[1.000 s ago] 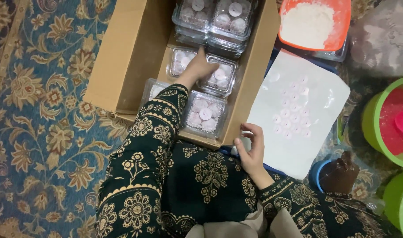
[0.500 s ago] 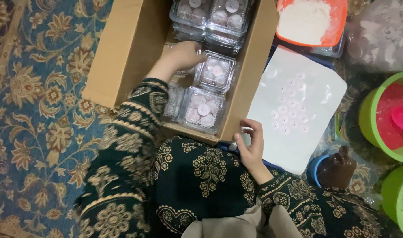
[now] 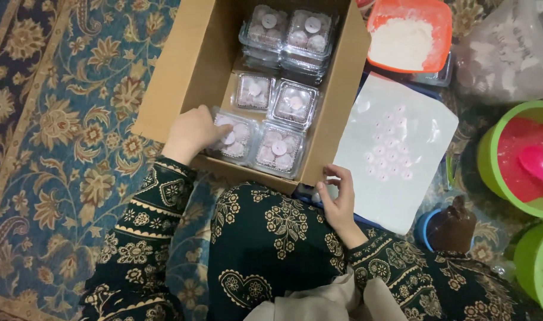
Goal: Peeling small circular labels from a sheet and applying them to the lids of clear plastic food containers, then organizing the labeled containers into a cardboard box.
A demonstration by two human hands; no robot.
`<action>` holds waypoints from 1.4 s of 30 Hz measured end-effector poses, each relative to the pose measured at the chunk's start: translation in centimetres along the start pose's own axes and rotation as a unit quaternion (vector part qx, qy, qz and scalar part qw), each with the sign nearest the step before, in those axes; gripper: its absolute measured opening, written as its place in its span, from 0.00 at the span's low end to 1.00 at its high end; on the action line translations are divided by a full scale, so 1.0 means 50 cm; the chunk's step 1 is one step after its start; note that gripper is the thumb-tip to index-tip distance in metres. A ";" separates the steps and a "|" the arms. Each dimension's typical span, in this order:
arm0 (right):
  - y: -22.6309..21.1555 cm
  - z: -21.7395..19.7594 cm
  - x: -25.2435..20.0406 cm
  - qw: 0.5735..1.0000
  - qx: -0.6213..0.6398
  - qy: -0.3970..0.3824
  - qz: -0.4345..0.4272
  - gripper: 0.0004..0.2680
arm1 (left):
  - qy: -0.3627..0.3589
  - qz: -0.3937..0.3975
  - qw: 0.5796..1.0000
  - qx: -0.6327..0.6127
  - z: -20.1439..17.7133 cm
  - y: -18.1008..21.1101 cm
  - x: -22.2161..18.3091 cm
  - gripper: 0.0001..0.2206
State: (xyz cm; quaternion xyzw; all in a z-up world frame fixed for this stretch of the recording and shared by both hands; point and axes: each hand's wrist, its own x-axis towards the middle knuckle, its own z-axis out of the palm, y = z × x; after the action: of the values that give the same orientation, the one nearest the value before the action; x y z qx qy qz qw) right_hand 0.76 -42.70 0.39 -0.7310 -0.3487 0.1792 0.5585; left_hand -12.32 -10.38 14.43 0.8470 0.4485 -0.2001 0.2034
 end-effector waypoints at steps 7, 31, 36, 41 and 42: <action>-0.001 0.001 -0.007 1.000 -0.005 0.000 0.007 0.15 | -0.028 0.024 0.980 -0.194 0.007 -0.031 0.018 0.36; -0.006 0.014 0.005 1.000 0.006 0.001 -0.012 0.15 | -0.017 -0.024 0.915 -0.403 0.102 0.013 0.381 0.25; 0.000 0.018 0.006 1.000 -0.008 -0.004 -0.025 0.14 | 0.007 -0.021 0.927 -0.374 0.156 0.016 0.444 0.30; -0.001 0.020 0.009 1.000 -0.013 -0.008 -0.026 0.14 | -0.006 -0.096 0.962 -0.255 0.153 0.038 0.418 0.38; -0.001 0.021 0.009 1.000 -0.011 -0.009 -0.025 0.14 | -0.032 -0.114 0.963 -0.242 0.162 0.038 0.424 0.43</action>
State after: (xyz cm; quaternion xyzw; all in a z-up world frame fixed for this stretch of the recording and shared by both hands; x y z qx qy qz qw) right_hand 0.39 -41.68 0.15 -0.7268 -0.3735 0.1677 0.5515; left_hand -0.98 -1.22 -3.10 0.7090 0.5705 -0.1346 0.3921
